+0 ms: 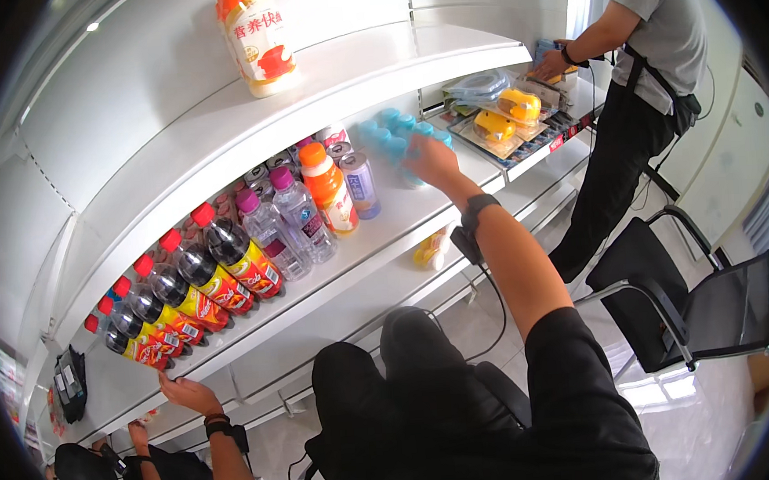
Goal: Arranging and moving various drink bottles and cans on a white display shelf.
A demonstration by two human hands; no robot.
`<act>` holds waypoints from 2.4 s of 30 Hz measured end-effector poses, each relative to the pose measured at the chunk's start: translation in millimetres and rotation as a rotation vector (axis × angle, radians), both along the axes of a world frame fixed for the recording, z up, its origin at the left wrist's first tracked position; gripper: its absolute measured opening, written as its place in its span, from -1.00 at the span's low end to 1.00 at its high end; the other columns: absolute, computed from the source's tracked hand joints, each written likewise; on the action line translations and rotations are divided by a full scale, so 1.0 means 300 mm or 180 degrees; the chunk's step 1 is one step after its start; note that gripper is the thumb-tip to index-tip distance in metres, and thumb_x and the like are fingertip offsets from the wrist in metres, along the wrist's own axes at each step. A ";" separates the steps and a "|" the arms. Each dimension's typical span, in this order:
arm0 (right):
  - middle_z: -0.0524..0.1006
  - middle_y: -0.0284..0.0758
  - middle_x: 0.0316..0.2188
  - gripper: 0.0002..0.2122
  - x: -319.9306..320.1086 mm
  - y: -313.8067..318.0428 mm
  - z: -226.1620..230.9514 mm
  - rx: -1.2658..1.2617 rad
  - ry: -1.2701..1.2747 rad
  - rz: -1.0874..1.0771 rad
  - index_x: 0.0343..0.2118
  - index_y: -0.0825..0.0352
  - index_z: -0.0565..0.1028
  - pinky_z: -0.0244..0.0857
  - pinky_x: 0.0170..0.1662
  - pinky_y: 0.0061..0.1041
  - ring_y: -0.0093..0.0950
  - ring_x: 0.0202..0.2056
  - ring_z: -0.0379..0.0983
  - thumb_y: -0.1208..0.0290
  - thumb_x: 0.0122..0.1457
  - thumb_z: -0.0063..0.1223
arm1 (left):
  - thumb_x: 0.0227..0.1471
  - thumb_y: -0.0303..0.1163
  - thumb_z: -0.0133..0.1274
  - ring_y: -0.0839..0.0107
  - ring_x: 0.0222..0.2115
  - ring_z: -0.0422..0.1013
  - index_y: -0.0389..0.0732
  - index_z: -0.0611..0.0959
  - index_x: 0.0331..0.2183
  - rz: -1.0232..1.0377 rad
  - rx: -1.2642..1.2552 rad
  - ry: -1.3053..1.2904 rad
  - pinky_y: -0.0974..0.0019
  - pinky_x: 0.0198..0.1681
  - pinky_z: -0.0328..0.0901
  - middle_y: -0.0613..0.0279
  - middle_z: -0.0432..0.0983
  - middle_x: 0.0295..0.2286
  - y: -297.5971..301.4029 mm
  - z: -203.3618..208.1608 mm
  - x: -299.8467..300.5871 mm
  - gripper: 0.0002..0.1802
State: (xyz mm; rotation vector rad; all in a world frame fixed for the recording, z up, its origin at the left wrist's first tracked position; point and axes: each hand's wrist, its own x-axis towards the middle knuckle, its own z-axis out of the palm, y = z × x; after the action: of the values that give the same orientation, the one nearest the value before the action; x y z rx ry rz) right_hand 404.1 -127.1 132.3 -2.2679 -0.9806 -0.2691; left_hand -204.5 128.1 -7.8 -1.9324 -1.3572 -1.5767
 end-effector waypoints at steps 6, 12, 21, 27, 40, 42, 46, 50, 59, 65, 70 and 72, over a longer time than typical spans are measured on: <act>0.52 -0.29 -0.62 -0.69 -0.068 0.018 -0.067 0.0807 0.0440 0.0453 -0.31 0.37 0.50 0.29 -0.54 -0.48 -0.52 -0.63 0.45 0.32 -0.02 0.38 | 0.12 -0.39 -0.26 -0.19 0.06 0.24 -0.47 0.37 0.08 -0.0021 0.0141 0.0006 -0.11 0.18 0.07 -0.26 0.35 0.03 0.024 0.000 -0.006 -0.47; 0.58 -0.14 -0.48 -0.79 -0.066 0.096 -0.080 0.0812 0.0458 0.0656 -0.23 0.33 0.55 0.38 -0.38 -0.38 -0.36 -0.48 0.55 0.35 0.12 0.22 | 0.09 -0.42 -0.26 -0.18 0.07 0.24 -0.47 0.38 0.08 -0.0049 -0.0047 -0.0070 -0.09 0.19 0.07 -0.25 0.36 0.02 0.005 0.008 0.006 -0.46; 0.53 -0.12 -0.08 -0.66 0.098 -0.018 -0.089 0.0085 -0.1830 -0.1081 -0.03 0.12 0.53 0.39 -0.07 -0.24 -0.11 -0.13 0.51 0.26 0.10 0.16 | 0.03 -0.51 -0.24 -0.17 0.08 0.23 -0.47 0.36 0.09 -0.0027 -0.0049 -0.0018 -0.08 0.21 0.04 -0.26 0.34 0.04 -0.011 0.006 0.000 -0.44; 0.61 -0.10 -0.26 -0.62 0.175 -0.066 -0.065 0.0306 -0.0025 -0.0166 -0.05 0.14 0.54 0.38 -0.10 -0.27 -0.13 -0.17 0.53 0.36 0.02 0.29 | 0.08 -0.43 -0.24 -0.18 0.09 0.21 -0.47 0.34 0.11 -0.0039 -0.0111 -0.0074 -0.09 0.21 0.02 -0.25 0.33 0.05 0.014 -0.006 0.009 -0.45; 0.56 -0.06 -0.18 -0.45 0.110 -0.007 -0.119 0.0729 0.1167 0.0669 0.20 0.22 0.33 0.37 -0.08 -0.35 -0.26 -0.17 0.52 0.52 0.09 0.13 | 0.07 -0.46 -0.22 -0.20 0.05 0.24 -0.48 0.36 0.08 0.0014 -0.0064 0.0034 -0.10 0.17 0.06 -0.27 0.35 0.02 -0.001 -0.005 -0.001 -0.47; 0.53 -0.04 -0.09 -0.43 0.083 -0.006 -0.146 0.0753 0.1042 0.0523 0.27 0.26 0.24 0.32 0.00 -0.36 -0.26 -0.09 0.48 0.48 0.16 0.09 | 0.06 -0.49 -0.20 -0.19 0.05 0.24 -0.48 0.36 0.09 0.0006 -0.0061 0.0048 -0.10 0.17 0.06 -0.27 0.36 0.01 -0.004 -0.001 -0.007 -0.47; 0.41 0.07 0.08 -0.42 -0.054 -0.043 -0.284 0.0009 0.0400 -0.0152 0.27 0.41 0.15 0.22 0.18 -0.27 -0.05 0.15 0.31 0.25 0.23 -0.09 | 0.00 -0.59 -0.15 -0.18 0.06 0.24 -0.47 0.34 0.10 -0.0117 -0.0285 -0.0025 -0.06 0.17 0.07 -0.27 0.35 0.01 -0.020 0.018 -0.038 -0.44; 0.27 0.04 0.21 -0.43 -0.141 -0.183 -0.393 -0.0307 -0.1275 -0.0292 0.26 0.41 0.16 0.14 0.26 -0.23 0.01 0.27 0.10 0.29 0.21 -0.09 | 0.02 -0.57 -0.14 -0.15 0.07 0.24 -0.46 0.35 0.10 -0.0275 -0.0501 -0.0028 -0.04 0.18 0.07 -0.25 0.36 0.01 -0.042 0.060 0.037 -0.45; 0.57 -0.03 -0.46 -0.76 -0.785 -0.394 -0.471 -0.0139 0.1812 0.1554 -0.17 0.40 0.54 0.43 -0.26 -0.25 -0.09 -0.37 0.56 0.45 0.12 -0.01 | 0.02 -0.54 -0.15 -0.12 0.02 0.29 -0.44 0.39 0.08 -0.0066 -0.0470 -0.0182 0.00 0.15 0.11 -0.21 0.40 -0.03 -0.036 0.062 0.002 -0.47; 0.60 -0.12 -0.39 -0.73 -0.943 -0.450 -0.536 -0.0452 0.1696 0.2038 -0.11 0.38 0.53 0.41 -0.15 -0.32 -0.16 -0.27 0.52 0.45 0.12 0.04 | -0.03 -0.58 -0.18 -0.09 -0.02 0.34 -0.48 0.44 0.02 -0.0112 -0.0546 -0.0393 0.04 0.11 0.16 -0.23 0.43 -0.07 -0.034 0.062 0.010 -0.49; 0.60 -0.11 -0.40 -0.73 -0.907 -0.433 -0.550 -0.0715 0.1847 0.1934 -0.11 0.38 0.52 0.39 -0.14 -0.28 -0.13 -0.25 0.50 0.46 0.11 0.03 | -0.03 -0.58 -0.21 -0.04 -0.05 0.37 -0.52 0.44 -0.01 -0.0245 -0.0512 -0.0737 0.09 0.10 0.19 -0.23 0.44 -0.11 -0.008 0.058 0.023 -0.51; 0.59 -0.11 -0.42 -0.76 -0.903 -0.429 -0.531 -0.0568 0.2097 0.1767 -0.15 0.36 0.53 0.40 -0.16 -0.20 -0.10 -0.24 0.49 0.46 0.11 0.01 | -0.09 -0.62 -0.16 -0.04 -0.05 0.36 -0.48 0.47 -0.01 -0.0240 -0.0498 -0.0861 0.07 0.11 0.17 -0.19 0.45 -0.11 0.003 0.050 0.022 -0.48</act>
State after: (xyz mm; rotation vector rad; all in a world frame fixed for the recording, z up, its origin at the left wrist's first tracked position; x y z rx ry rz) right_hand 133.2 -255.7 -26.9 -1.9088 -1.2253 0.7759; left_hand -198.1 128.9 7.3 -1.9322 -1.5719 -1.8748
